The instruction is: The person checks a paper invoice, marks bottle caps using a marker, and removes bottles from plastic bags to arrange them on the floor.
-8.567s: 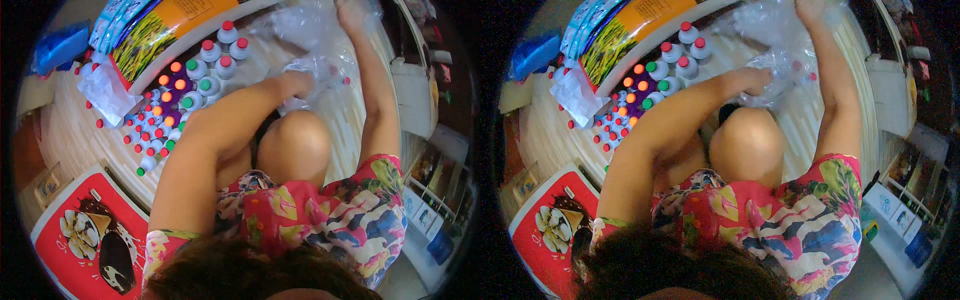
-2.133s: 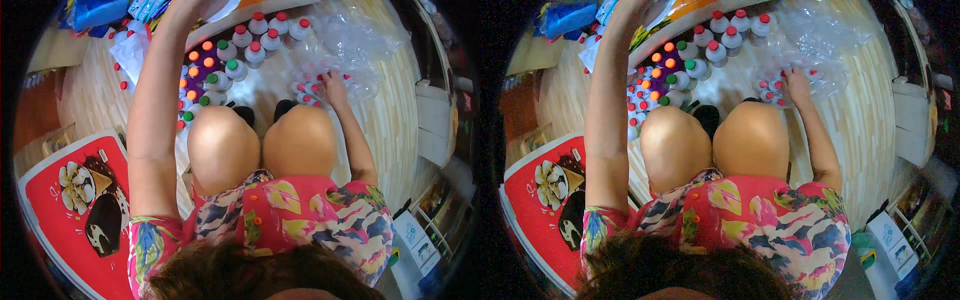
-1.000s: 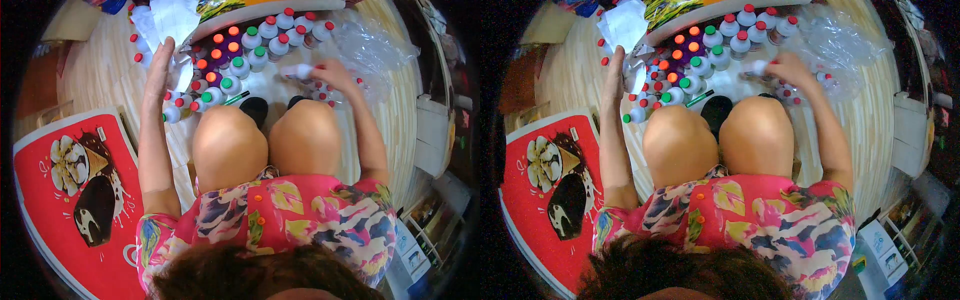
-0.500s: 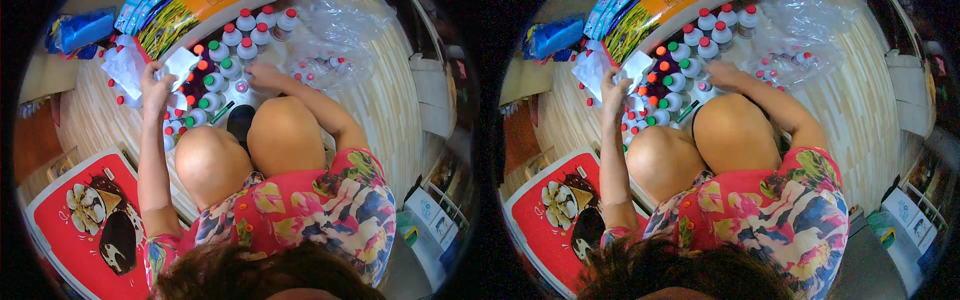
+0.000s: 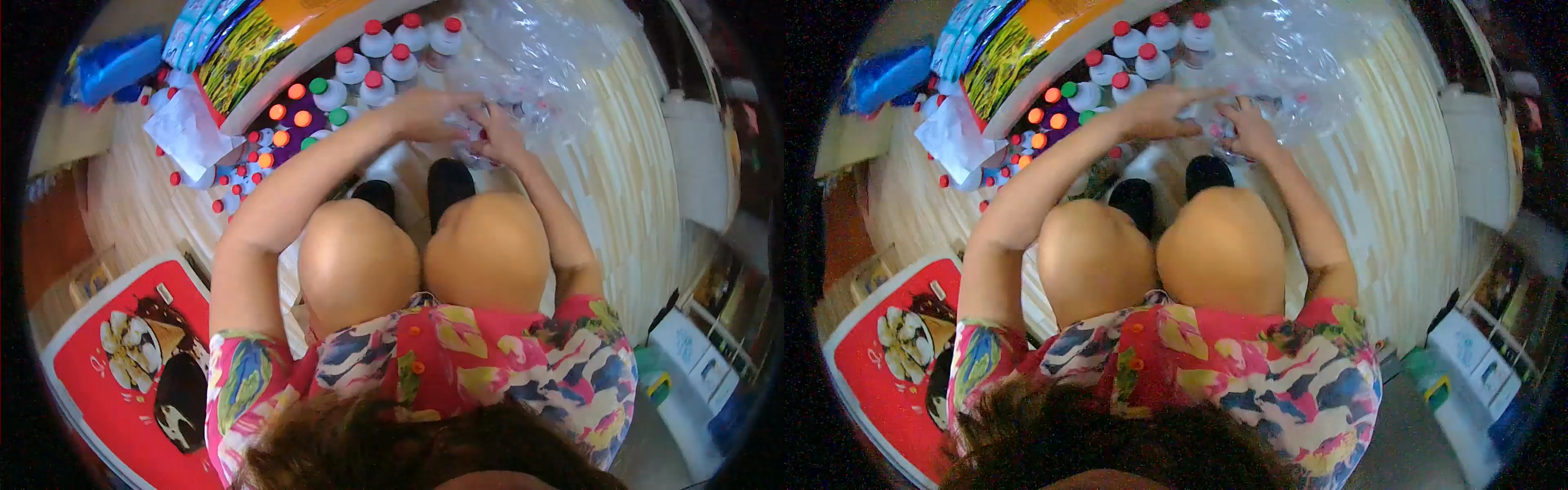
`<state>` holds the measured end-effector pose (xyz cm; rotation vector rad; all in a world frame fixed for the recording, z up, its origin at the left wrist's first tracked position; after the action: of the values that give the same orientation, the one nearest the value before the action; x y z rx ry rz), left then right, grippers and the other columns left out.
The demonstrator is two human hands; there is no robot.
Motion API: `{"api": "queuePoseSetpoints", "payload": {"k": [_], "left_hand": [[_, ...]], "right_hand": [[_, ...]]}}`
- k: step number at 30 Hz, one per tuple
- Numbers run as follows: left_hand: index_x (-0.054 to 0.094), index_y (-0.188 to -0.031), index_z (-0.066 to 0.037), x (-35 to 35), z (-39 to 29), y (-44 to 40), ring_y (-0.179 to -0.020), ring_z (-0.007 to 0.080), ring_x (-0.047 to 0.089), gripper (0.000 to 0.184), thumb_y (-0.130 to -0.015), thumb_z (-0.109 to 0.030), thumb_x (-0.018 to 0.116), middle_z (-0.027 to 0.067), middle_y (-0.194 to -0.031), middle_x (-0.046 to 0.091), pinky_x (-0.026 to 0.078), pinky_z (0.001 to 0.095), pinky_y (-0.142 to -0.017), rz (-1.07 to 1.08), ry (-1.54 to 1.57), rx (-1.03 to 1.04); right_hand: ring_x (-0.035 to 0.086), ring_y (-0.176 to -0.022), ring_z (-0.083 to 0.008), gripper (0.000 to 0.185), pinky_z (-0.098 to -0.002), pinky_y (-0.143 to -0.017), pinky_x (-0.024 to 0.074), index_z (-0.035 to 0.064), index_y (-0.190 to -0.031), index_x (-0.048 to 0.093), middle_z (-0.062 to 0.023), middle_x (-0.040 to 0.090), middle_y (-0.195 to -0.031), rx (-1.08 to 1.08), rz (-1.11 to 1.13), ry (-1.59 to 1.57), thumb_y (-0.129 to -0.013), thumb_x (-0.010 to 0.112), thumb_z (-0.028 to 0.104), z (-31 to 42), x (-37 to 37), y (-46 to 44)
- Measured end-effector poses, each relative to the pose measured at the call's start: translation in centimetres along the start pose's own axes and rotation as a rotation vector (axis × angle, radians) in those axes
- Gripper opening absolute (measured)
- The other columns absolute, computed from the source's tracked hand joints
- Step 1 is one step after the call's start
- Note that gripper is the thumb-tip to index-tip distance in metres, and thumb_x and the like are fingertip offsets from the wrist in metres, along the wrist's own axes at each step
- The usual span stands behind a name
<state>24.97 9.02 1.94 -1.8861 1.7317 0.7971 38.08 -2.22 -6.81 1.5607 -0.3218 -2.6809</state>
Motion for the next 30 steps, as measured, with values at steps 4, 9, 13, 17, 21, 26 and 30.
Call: {"api": "queuePoseSetpoints", "payload": {"k": [4, 9, 13, 17, 21, 26, 30], "left_hand": [[0.039, -0.132, -0.015, 4.4, 1.7, -2.3, -0.089, 0.0362, 0.059, 0.063, -0.076, -0.033, 0.063, 0.021, -0.099, 0.06, 0.046, 0.0439, -0.078, 0.14, -0.028, -0.023], [0.043, -0.127, -0.014, 4.2, 2.3, -1.1, -0.088, 0.0359, 0.06, 0.059, -0.074, -0.031, 0.063, 0.0209, -0.096, 0.061, 0.047, 0.0444, -0.076, 0.148, -0.093, -0.223], [0.051, -0.114, -0.01, 5.7, 5.3, -0.5, -0.085, 0.0362, 0.06, 0.045, -0.075, -0.028, 0.062, 0.0207, -0.091, 0.061, 0.047, 0.0453, -0.073, 0.063, -0.151, -0.324], [0.055, -0.1, -0.007, 6.8, 6.1, -0.7, -0.083, 0.0362, 0.06, 0.032, -0.077, -0.029, 0.061, 0.019, -0.086, 0.062, 0.047, 0.0465, -0.071, 0.039, -0.16, -0.297], [0.056, -0.097, -0.007, 7.6, 5.7, -0.6, -0.082, 0.0355, 0.06, 0.031, -0.078, -0.03, 0.06, 0.018, -0.085, 0.062, 0.047, 0.0467, -0.071, 0.037, -0.136, -0.292], [0.056, -0.098, -0.008, 7.1, 6.0, 0.4, -0.086, 0.0348, 0.059, 0.031, -0.076, -0.029, 0.061, 0.0174, -0.088, 0.061, 0.047, 0.0455, -0.073, 0.005, -0.111, -0.301], [0.056, -0.101, -0.008, 7.2, 6.0, 1.2, -0.087, 0.0346, 0.059, 0.032, -0.076, -0.027, 0.061, 0.0172, -0.091, 0.061, 0.047, 0.0449, -0.074, -0.032, -0.071, -0.31]], "right_hand": [[0.045, -0.105, -0.0375, 0.039, -0.0422, -0.085, 0.0456, 0.0131, -0.109, 0.06, -0.0151, 0.042, -0.126, 0.023, -0.005, 0.162, -0.071, 0.065, 0.022, 2.1, 1.5, -2.0], [0.048, -0.099, -0.0348, 0.031, -0.0441, -0.079, 0.0479, 0.0096, -0.099, 0.063, -0.0147, 0.045, -0.118, 0.141, 0.058, 0.246, -0.072, 0.063, 0.026, 2.8, 1.9, -2.0], [0.051, -0.096, -0.0354, 0.029, -0.0458, -0.079, 0.0479, 0.008, -0.097, 0.063, -0.0154, 0.045, -0.113, 0.242, 0.034, 0.227, -0.074, 0.061, 0.025, 2.0, 1.3, -1.3], [0.052, -0.094, -0.0375, 0.027, -0.0457, -0.079, 0.0478, 0.0054, -0.095, 0.063, -0.0165, 0.046, -0.111, 0.321, 0.063, 0.171, -0.074, 0.061, 0.022, 2.5, 1.6, -1.4], [0.055, -0.091, -0.0376, 0.025, -0.0436, -0.079, 0.0482, 0.0021, -0.09, 0.062, -0.0181, 0.048, -0.108, 0.259, 0.179, 0.201, -0.071, 0.063, 0.019, 1.5, 2.5, -3.0], [0.056, -0.091, -0.0369, 0.023, -0.0428, -0.079, 0.0479, 0.0013, -0.09, 0.062, -0.0205, 0.048, -0.111, 0.168, 0.169, 0.134, -0.068, 0.062, 0.006, -0.2, 3.1, -2.7], [0.054, -0.095, -0.0365, 0.03, -0.0437, -0.078, 0.0473, 0.0017, -0.094, 0.061, -0.0193, 0.047, -0.114, 0.071, 0.062, 0.158, -0.065, 0.059, -0.002, -0.8, 3.3, -1.5]]}}
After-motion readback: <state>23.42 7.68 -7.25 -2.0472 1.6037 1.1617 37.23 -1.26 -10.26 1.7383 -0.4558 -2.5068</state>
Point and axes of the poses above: each hand's wrist, its own y-axis away from the middle knuckle, its own x-axis out of the palm, z = x × y, the point moved 5 cm from there along -y, towards the middle knuckle
